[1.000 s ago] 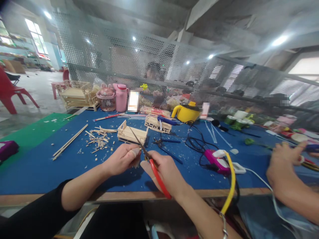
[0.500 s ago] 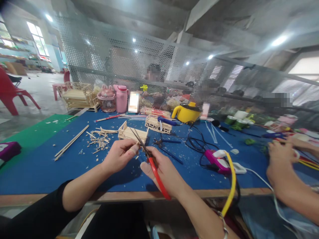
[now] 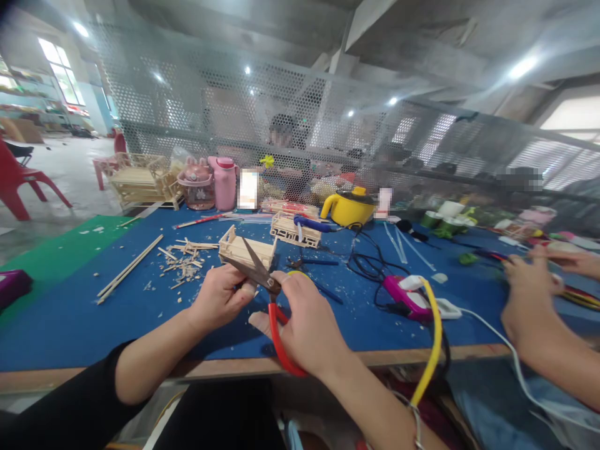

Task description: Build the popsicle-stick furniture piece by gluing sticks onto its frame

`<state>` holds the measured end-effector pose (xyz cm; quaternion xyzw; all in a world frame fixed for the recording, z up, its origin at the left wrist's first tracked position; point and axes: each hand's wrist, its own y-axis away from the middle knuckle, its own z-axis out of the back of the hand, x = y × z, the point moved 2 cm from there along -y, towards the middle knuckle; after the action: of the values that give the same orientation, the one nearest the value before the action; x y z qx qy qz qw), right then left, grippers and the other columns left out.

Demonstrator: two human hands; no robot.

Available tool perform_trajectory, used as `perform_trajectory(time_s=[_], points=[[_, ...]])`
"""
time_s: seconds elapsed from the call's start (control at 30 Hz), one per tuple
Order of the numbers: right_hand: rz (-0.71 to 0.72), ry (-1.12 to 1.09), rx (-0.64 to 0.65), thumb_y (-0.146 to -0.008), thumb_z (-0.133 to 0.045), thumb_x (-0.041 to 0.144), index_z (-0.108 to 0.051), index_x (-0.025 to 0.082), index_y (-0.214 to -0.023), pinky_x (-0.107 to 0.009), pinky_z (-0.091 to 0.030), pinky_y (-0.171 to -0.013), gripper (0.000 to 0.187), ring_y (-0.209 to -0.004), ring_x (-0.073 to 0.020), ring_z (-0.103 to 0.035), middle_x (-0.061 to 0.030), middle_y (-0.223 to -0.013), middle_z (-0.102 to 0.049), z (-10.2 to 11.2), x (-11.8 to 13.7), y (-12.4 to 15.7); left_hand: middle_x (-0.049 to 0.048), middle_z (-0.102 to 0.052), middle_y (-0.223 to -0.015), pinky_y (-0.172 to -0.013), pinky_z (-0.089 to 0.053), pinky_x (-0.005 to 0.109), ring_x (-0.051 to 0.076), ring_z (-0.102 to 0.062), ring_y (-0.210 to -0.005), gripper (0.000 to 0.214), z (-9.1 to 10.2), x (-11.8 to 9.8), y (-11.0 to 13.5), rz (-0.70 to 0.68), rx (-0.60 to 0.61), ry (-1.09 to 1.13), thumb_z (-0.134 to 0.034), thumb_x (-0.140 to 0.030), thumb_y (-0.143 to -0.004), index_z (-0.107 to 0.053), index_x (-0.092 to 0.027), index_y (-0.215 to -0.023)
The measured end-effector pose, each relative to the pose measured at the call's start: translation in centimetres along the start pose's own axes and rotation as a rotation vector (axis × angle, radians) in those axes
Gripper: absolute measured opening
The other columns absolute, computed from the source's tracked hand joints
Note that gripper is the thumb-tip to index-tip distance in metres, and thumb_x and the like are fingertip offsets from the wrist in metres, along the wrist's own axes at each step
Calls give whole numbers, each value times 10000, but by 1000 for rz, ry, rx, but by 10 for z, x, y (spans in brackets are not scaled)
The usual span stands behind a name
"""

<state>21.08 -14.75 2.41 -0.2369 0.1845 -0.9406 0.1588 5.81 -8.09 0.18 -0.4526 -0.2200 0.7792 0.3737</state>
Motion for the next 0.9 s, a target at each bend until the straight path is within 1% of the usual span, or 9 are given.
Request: perform_trajectory(time_s=[0.13, 0.3, 0.47, 0.57, 0.67, 0.73, 0.9], points=[[34, 62, -45, -726, -671, 397, -474, 177, -1201, -458, -459, -871, 559, -996, -279, -542, -113, -1044, -575, -2, 2, 2, 51, -690, -818, -730, -473, 246, 164, -622, -763, 207, 2, 1, 1, 32, -75, 22, -480, -158, -766, -680, -181, -817], [54, 48, -60, -729, -669, 377, -468, 176, -1187, -465, -458, -871, 539, -993, -278, -537, -117, -1050, -562, -4, 5, 1, 47, -698, -840, -741, -483, 247, 164, -624, -772, 244, 3, 1, 2, 12, -64, 17, -489, -152, -758, -705, -201, -862], [87, -7, -43, -747, -663, 360, -437, 203, -1220, -430, -457, -885, 547, -1019, -255, -535, -98, -1084, -562, -4, 5, 2, 38, -699, -804, -703, -494, 225, 140, -634, -734, 227, 5, -3, 1, -90, -112, 35, -467, -135, -779, -684, -184, -824], [85, -25, -27, -763, -648, 345, -434, 207, -1224, -418, -456, -887, 526, -1022, -242, -532, -93, -1103, -556, -3, 5, 3, 27, -698, -776, -677, -501, 212, 126, -638, -712, 197, 6, -5, 0, -160, -157, 37, -464, -111, -771, -652, -170, -782], [86, -33, -25, -763, -652, 346, -441, 204, -1218, -410, -452, -892, 521, -1020, -236, -531, -89, -1099, -556, -3, 5, 3, 26, -697, -775, -673, -502, 202, 119, -636, -711, 178, 7, -6, 0, -226, -174, 20, -469, -96, -762, -633, -164, -768], [92, -58, -16, -768, -649, 354, -438, 206, -1223, -400, -448, -904, 523, -1035, -232, -529, -89, -1115, -553, -3, 4, 3, 25, -692, -767, -669, -499, 194, 115, -631, -707, 170, 7, -7, 1, -246, -179, 1, -469, -96, -767, -625, -163, -765], [92, -113, 10, -781, -632, 370, -433, 197, -1233, -391, -437, -934, 524, -1068, -228, -525, -93, -1143, -548, -3, 4, 4, 21, -674, -733, -649, -494, 187, 110, -619, -680, 169, 7, -8, 1, -232, -188, -35, -462, -111, -794, -619, -165, -758]])
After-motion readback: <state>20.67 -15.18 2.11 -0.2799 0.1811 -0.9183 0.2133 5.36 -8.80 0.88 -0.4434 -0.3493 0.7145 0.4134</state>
